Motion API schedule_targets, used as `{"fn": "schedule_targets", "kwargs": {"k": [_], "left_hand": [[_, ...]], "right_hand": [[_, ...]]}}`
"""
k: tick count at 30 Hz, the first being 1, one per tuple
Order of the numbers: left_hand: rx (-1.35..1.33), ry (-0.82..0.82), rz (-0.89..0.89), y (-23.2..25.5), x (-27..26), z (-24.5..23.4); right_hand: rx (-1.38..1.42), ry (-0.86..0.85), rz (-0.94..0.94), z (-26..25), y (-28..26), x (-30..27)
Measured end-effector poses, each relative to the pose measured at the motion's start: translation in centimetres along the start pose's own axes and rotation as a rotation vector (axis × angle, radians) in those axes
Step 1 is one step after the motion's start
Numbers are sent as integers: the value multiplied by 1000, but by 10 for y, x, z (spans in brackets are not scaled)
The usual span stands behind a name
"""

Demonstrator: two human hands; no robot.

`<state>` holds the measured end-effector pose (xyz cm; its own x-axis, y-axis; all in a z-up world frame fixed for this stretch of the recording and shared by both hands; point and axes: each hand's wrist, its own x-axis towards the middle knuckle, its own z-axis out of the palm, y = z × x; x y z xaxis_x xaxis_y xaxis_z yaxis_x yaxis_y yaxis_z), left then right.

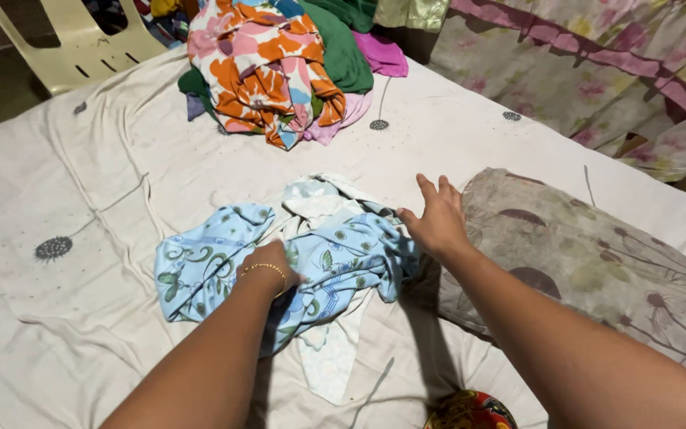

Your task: The person inserts a pillow into a light blue floral pillowcase, smoothing the fabric and adjusting the corners to fit the pillow. They then fold the covered pillow and place it on a stack of other bedding items. Finally, the person folds a separate light blue floral sheet or cloth into a compact square.

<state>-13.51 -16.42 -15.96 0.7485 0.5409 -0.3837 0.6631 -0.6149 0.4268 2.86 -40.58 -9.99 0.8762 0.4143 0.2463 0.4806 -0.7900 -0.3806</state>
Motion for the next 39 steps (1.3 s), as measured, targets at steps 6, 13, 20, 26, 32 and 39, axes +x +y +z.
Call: {"fn": "schedule_targets", "kwargs": {"k": [6, 13, 20, 26, 32, 39], "left_hand": [[-389, 296, 209, -5, 23, -2], [-1719, -136, 403, 19, 29, -95], [-2000, -186, 598, 19, 3, -177], [-2014, -312, 595, 25, 11, -163], [-1835, -238, 549, 25, 23, -159], [-889, 243, 811, 62, 13, -92]], "right_hand": [[154, -410, 62, 8, -18, -20], [450, -551, 132, 57, -39, -29], [850, -753, 400, 50, -68, -20], [1443, -985, 276, -3, -137, -29], [1196, -682, 249, 7, -139, -28], [1057, -270, 184, 7, -114, -15]]}}
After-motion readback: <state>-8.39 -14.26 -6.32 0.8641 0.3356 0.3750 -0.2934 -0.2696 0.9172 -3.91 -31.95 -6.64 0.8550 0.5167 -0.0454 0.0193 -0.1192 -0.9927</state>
